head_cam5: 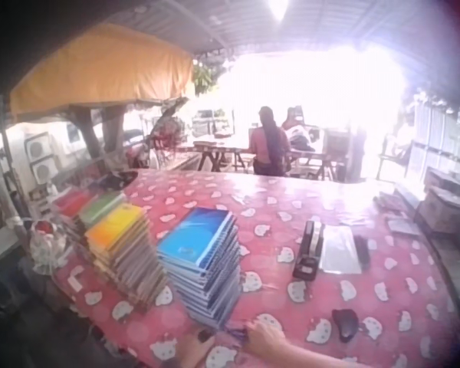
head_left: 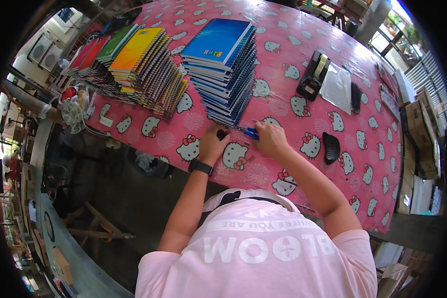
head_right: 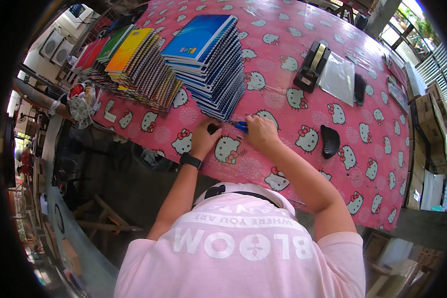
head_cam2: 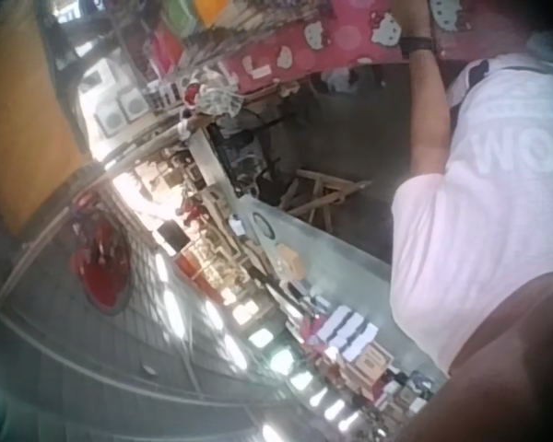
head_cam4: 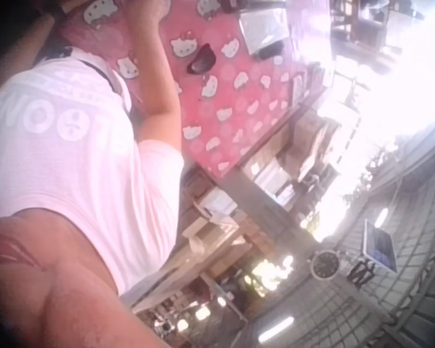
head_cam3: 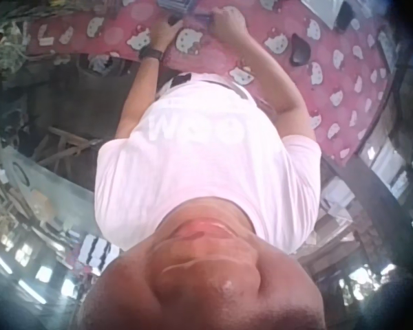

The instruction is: The person finishes spiral notebooks by using snips to adjust the wire bindings and then sorts the notebooks into stacks based on their cover colors on a table.

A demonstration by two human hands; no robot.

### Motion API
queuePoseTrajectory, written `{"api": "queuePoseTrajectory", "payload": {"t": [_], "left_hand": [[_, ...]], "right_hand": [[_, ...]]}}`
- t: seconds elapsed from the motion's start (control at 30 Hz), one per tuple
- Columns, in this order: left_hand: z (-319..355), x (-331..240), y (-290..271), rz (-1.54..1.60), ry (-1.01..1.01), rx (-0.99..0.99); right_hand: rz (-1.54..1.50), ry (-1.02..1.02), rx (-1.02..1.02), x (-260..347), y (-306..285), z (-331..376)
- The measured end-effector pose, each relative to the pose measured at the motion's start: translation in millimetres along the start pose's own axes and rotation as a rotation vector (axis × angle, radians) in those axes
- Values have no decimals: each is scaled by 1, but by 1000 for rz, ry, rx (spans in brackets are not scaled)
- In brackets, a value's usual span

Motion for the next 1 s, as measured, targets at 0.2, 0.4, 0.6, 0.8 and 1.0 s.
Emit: {"api": "queuePoseTrajectory", "payload": {"t": [0.2,0.4,0.6,0.8,1.0], "left_hand": [[54,-67,22,124,128,247],[97,-99,80,-252,550,365],[70,-62,58,-131,358,164],[67,60,-16,1375,-584,306],[89,78,-198,1620,-402,-499]], "right_hand": [[-304,159,-434,-74,-33,62],[-406,322,-512,-107,-25,116],[-551,342,-493,-113,-16,125],[-1071,238,-413,-92,-14,94],[-1047,179,-345,-77,-34,73]]}}
Point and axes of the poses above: each hand's wrist, its own z-axis away from the middle knuckle, its own y-axis out of the palm, x = y × z, the point moved 9 cm from there along -z, towards the middle knuckle, and after that the axes turned 8 degrees about -y, right-handed, at the moved point
